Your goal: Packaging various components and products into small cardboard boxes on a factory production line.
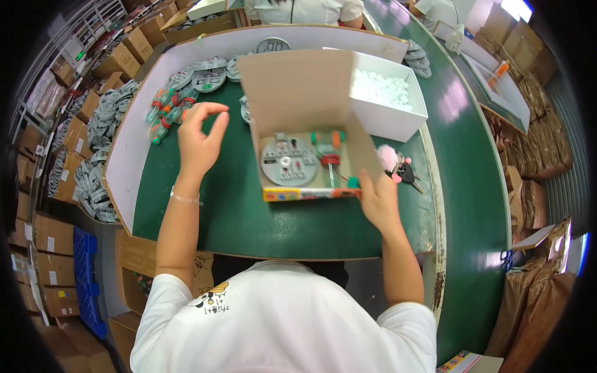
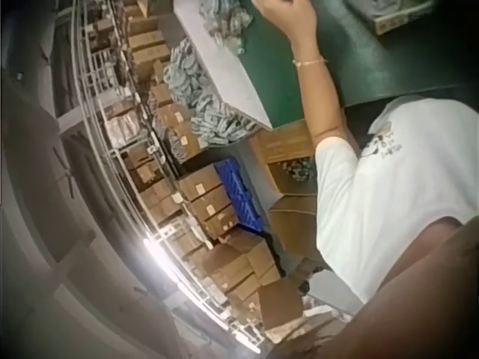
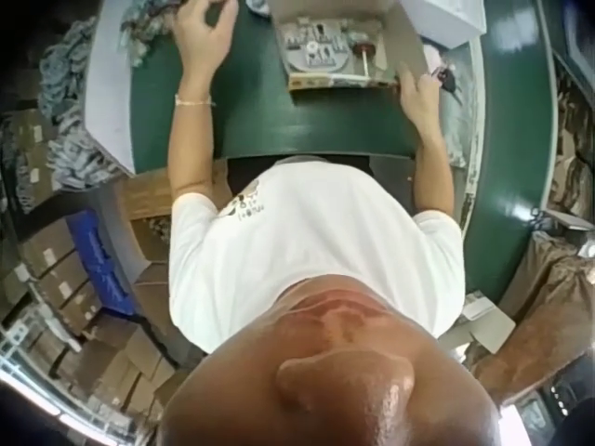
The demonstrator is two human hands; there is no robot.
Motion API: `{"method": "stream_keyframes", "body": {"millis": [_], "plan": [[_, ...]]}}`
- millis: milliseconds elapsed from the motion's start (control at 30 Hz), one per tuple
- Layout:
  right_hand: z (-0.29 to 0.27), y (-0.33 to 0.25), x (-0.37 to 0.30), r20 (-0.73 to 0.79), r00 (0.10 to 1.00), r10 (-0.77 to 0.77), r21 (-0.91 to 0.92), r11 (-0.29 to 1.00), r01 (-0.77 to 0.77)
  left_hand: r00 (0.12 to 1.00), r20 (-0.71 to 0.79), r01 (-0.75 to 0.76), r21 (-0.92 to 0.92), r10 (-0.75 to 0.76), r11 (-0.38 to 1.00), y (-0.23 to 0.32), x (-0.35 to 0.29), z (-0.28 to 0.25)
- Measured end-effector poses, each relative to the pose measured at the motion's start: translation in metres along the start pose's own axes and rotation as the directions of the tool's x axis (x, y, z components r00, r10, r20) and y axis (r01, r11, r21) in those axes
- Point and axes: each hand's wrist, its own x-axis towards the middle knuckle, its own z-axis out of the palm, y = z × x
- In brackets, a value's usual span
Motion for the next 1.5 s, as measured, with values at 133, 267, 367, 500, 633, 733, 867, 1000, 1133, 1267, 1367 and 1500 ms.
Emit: {"method": "stream_keyframes", "body": {"millis": [133, 267, 367, 500, 633, 733, 867, 1000, 1133, 1267, 1367, 1500], "plan": [[-0.042, -0.005, -0.051, -0.312, 0.913, 0.265, 0.210, 0.956, -0.205, 0.953, 0.292, 0.023, 0.202, -0.083, 0.979, -0.041, 0.010, 0.037], [-0.111, 0.050, -0.109, -0.696, 0.661, 0.280, 0.234, 0.959, -0.160, 0.916, 0.339, -0.307, 0.245, 0.215, 0.920, -0.039, 0.010, 0.095], [-0.168, 0.098, -0.164, -0.785, 0.568, 0.247, -0.012, 0.911, -0.413, 0.911, 0.348, -0.359, 0.405, 0.221, 0.841, -0.040, 0.013, 0.124], [-0.205, 0.131, -0.224, -0.906, 0.375, 0.194, -0.094, 0.772, -0.628, 0.894, 0.439, -0.299, 0.428, 0.094, 0.853, -0.048, 0.019, 0.143], [-0.215, 0.146, -0.253, -0.920, 0.234, 0.313, 0.051, 0.690, -0.722, 0.870, 0.480, -0.344, 0.426, 0.113, 0.837, -0.066, 0.024, 0.132], [-0.199, 0.117, -0.235, -0.963, 0.219, -0.159, -0.270, 0.517, -0.812, 0.862, 0.471, -0.403, 0.416, 0.186, 0.815, -0.089, 0.029, 0.118], [-0.194, 0.066, -0.169, -0.834, 0.329, -0.442, -0.551, 0.650, -0.523, 0.847, 0.448, -0.479, 0.408, 0.286, 0.778, -0.108, 0.038, 0.104], [-0.133, 0.008, -0.037, -0.687, 0.701, -0.190, -0.460, 0.861, -0.218, 0.874, 0.401, -0.476, 0.586, 0.276, 0.656, -0.157, 0.036, 0.079], [-0.098, 0.032, 0.085, -0.557, 0.830, -0.039, -0.166, 0.984, -0.065, 0.934, 0.289, -0.352, 0.646, 0.210, 0.678, -0.160, 0.028, 0.079], [-0.063, 0.046, 0.141, -0.506, 0.862, 0.037, 0.029, 0.999, -0.026, 0.957, 0.281, -0.212, 0.480, 0.080, 0.851, -0.113, 0.014, 0.077], [-0.053, 0.045, 0.165, -0.455, 0.888, 0.067, 0.104, 0.994, -0.021, 0.902, 0.431, -0.187, 0.442, -0.025, 0.877, -0.061, 0.004, 0.069], [-0.036, 0.041, 0.185, -0.386, 0.909, 0.157, 0.197, 0.977, -0.085, 0.906, 0.331, 0.033, 0.569, -0.265, 0.822, -0.080, -0.001, 0.068]]}}
